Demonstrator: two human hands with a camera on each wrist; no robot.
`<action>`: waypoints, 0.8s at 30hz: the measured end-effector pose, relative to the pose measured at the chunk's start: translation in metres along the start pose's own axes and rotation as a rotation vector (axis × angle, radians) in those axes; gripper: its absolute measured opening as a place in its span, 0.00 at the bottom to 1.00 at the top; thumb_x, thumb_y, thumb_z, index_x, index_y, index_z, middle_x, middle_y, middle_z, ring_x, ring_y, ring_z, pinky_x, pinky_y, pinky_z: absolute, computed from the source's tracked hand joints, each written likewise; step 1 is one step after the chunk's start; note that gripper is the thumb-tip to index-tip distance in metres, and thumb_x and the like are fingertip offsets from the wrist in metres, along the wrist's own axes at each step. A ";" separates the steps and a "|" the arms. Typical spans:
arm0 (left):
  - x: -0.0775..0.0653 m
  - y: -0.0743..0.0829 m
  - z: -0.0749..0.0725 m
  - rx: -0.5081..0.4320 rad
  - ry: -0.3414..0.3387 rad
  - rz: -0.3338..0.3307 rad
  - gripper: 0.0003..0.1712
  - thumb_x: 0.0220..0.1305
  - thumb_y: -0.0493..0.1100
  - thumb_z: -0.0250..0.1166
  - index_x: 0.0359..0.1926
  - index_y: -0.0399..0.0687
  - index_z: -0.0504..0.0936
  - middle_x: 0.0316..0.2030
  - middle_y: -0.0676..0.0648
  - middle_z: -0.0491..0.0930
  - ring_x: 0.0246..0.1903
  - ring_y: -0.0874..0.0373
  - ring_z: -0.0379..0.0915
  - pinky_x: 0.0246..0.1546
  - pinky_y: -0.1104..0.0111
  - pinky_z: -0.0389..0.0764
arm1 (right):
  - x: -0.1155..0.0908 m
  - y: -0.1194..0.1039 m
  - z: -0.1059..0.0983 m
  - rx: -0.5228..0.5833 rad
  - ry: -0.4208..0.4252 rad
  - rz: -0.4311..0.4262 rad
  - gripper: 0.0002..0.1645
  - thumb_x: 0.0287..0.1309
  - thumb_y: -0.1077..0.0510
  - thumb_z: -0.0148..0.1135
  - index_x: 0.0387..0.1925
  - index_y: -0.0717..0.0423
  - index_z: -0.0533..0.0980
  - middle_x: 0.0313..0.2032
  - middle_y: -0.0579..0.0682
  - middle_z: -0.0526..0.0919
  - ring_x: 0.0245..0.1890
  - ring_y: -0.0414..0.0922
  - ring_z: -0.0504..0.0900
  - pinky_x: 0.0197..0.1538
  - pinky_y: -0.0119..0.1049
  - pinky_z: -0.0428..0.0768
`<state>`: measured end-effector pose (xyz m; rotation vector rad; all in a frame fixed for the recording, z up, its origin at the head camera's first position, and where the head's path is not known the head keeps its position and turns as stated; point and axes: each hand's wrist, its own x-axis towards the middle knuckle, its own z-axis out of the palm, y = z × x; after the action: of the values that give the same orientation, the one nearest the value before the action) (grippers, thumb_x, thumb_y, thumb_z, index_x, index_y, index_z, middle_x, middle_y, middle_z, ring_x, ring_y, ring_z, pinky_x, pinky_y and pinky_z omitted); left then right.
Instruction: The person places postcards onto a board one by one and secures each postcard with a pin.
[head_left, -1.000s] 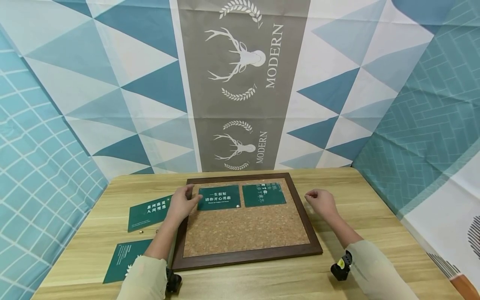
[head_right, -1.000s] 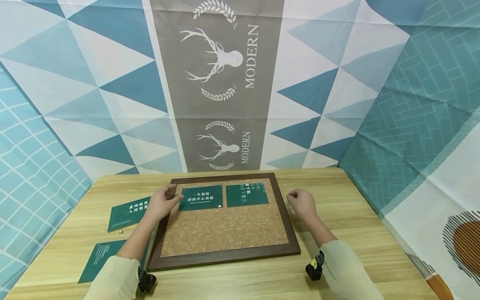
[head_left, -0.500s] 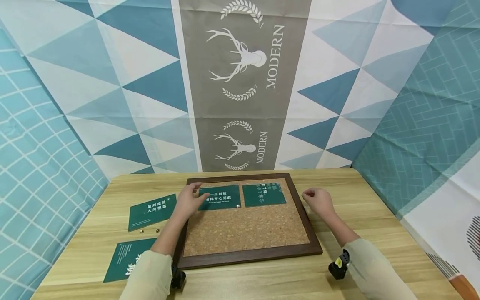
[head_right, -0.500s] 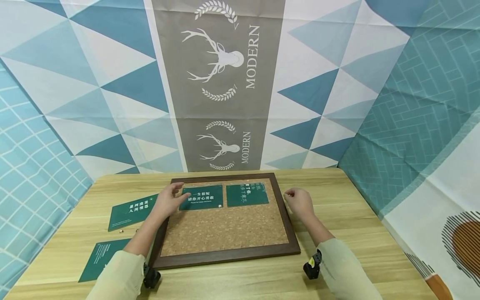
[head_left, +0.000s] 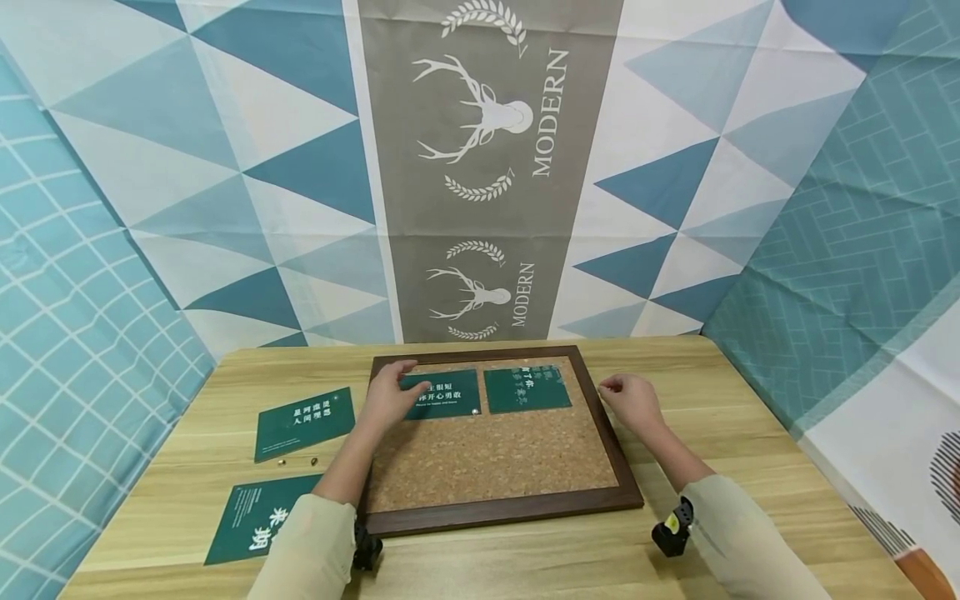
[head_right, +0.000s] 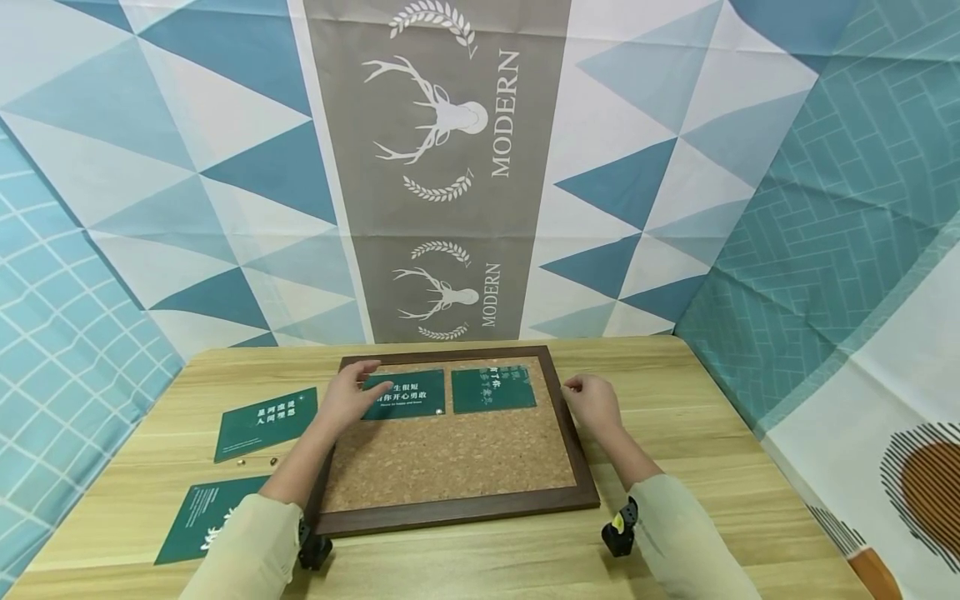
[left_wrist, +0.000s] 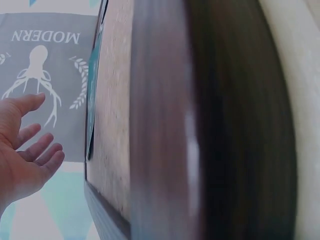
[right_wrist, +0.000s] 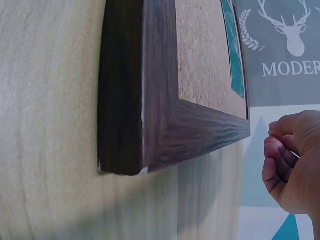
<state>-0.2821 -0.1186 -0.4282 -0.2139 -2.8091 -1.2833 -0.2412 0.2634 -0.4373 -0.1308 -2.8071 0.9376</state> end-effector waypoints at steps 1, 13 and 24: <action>0.000 0.001 0.001 -0.003 -0.001 0.002 0.31 0.62 0.47 0.62 0.64 0.40 0.67 0.61 0.36 0.68 0.60 0.40 0.64 0.57 0.49 0.70 | 0.000 0.000 0.000 -0.001 0.001 0.002 0.14 0.62 0.57 0.56 0.40 0.64 0.81 0.37 0.60 0.84 0.35 0.51 0.82 0.36 0.43 0.79; 0.003 0.006 0.014 -0.020 -0.012 0.027 0.30 0.61 0.45 0.63 0.61 0.37 0.69 0.60 0.36 0.70 0.61 0.40 0.65 0.59 0.50 0.69 | 0.002 -0.005 0.003 0.018 0.005 0.000 0.13 0.61 0.58 0.58 0.39 0.64 0.81 0.36 0.60 0.84 0.30 0.48 0.81 0.30 0.38 0.77; 0.003 0.018 0.024 0.040 0.001 0.039 0.29 0.60 0.47 0.64 0.60 0.40 0.72 0.57 0.38 0.73 0.58 0.42 0.68 0.57 0.50 0.71 | 0.002 -0.007 0.007 0.028 -0.005 -0.006 0.13 0.61 0.57 0.58 0.40 0.63 0.81 0.37 0.60 0.84 0.30 0.47 0.81 0.30 0.37 0.77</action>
<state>-0.2822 -0.0886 -0.4304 -0.2640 -2.8122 -1.2172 -0.2448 0.2538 -0.4383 -0.1156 -2.7962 0.9768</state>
